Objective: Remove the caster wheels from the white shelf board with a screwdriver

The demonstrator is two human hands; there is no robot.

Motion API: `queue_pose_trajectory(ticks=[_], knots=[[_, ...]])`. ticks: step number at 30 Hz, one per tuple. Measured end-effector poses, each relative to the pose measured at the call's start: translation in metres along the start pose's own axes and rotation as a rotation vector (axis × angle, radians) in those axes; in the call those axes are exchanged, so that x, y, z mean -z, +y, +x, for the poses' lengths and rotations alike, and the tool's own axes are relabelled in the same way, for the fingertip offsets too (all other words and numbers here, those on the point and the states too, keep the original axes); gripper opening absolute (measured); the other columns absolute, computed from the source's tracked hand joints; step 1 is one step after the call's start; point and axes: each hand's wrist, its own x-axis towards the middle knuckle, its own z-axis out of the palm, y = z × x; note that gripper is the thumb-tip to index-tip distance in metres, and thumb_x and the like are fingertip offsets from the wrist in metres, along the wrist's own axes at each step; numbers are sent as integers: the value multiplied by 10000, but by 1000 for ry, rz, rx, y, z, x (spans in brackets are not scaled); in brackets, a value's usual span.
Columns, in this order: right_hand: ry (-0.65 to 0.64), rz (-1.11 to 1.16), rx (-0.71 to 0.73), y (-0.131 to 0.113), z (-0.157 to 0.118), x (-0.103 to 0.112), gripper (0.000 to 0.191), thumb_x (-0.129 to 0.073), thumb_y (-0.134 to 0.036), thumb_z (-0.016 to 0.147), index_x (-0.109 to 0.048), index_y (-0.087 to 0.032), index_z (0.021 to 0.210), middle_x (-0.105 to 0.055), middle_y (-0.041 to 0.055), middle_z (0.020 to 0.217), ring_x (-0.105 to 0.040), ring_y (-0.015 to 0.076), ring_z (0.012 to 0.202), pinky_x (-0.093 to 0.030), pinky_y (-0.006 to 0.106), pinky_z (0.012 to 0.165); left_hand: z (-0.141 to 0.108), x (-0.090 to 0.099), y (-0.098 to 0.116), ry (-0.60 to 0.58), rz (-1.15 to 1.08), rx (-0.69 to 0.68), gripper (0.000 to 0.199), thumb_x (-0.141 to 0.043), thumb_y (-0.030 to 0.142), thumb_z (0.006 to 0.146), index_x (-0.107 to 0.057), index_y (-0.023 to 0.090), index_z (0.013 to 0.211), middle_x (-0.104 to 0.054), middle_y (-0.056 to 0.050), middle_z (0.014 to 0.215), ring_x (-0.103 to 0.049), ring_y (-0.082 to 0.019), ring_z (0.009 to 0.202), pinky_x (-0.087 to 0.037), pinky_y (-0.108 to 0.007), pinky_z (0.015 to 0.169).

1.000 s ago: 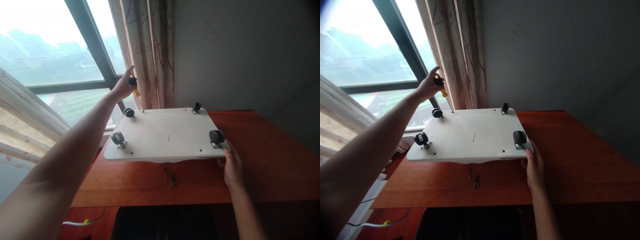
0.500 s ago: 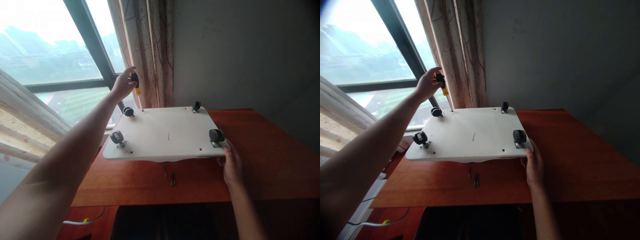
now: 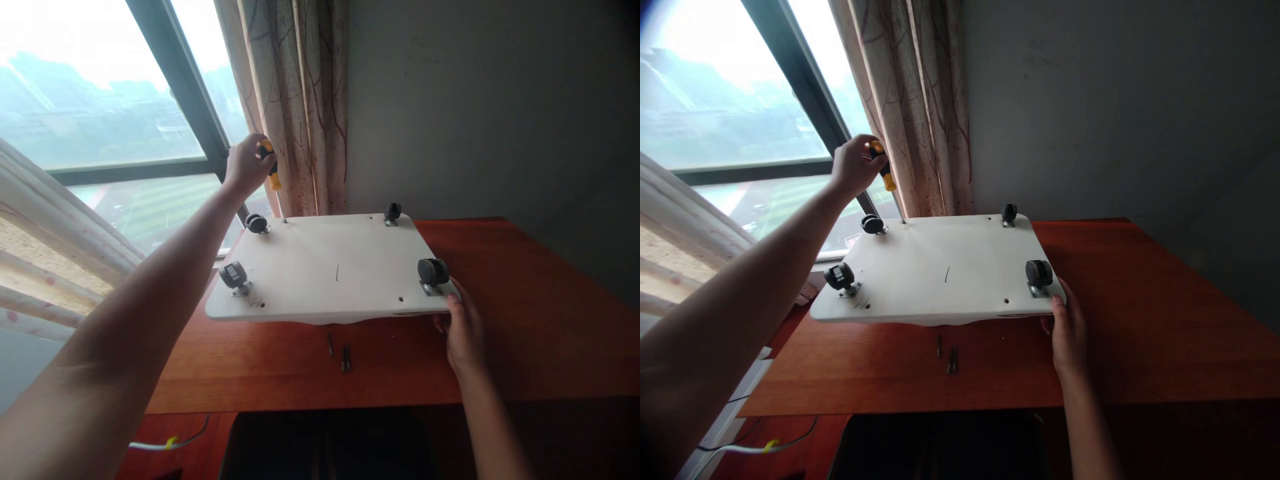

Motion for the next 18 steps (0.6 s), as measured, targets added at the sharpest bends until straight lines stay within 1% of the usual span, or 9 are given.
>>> queue_pose_trajectory(ticks=[4,7,10,12,15,17,18], knots=[[-6,-12,5,2,1,1,576,-612,-549,836,-628,-260,1334,-655,55,1036,-524,119,616,-335,212,453,-4,-1,-2,40,21,-32,438,-659,352,813,-616,325,1248,-650,-86,1118,-596,-326,1096,-437,-495,998],[-10,-15,5,2,1,1,579,-610,-556,838,-626,-263,1336,-654,62,1072,-530,124,634,-330,210,458,-4,-2,-2,-13,-20,-77,520,-613,290,817,-555,309,1334,-663,-79,1131,-594,-318,1111,-446,-485,997],[-3,-9,-2,1,1,1,581,-618,-556,835,-626,-267,1339,-652,63,1095,-531,121,637,-340,214,468,-4,-1,0,-88,-62,-117,598,-592,244,805,-491,307,1392,-686,-43,1145,-617,-273,1068,-463,-437,978],[1,-10,-1,0,0,0,578,-620,-555,835,-630,-267,1337,-653,62,1094,-525,116,626,-348,218,473,-5,0,2,-90,-36,-129,577,-624,260,794,-518,301,1360,-685,-46,1168,-625,-276,1047,-465,-437,965],[1,-1,-1,-1,-1,0,574,-628,-559,831,-638,-268,1325,-657,55,1069,-503,103,594,-350,219,465,-7,3,4,-58,51,-118,522,-692,306,771,-575,278,1279,-675,-78,1168,-624,-318,1052,-469,-465,935],[-2,7,-5,-2,-1,0,574,-633,-562,828,-638,-272,1323,-658,50,1048,-486,95,572,-351,218,456,-7,4,4,-71,67,-117,532,-691,285,784,-554,267,1297,-672,-84,1150,-624,-313,1044,-480,-459,912],[-1,7,-6,-2,-1,0,575,-634,-562,827,-637,-273,1324,-657,48,1042,-480,91,564,-350,217,452,-7,5,4,-98,47,-120,564,-677,247,795,-520,260,1336,-672,-83,1140,-627,-294,1025,-488,-445,898]])
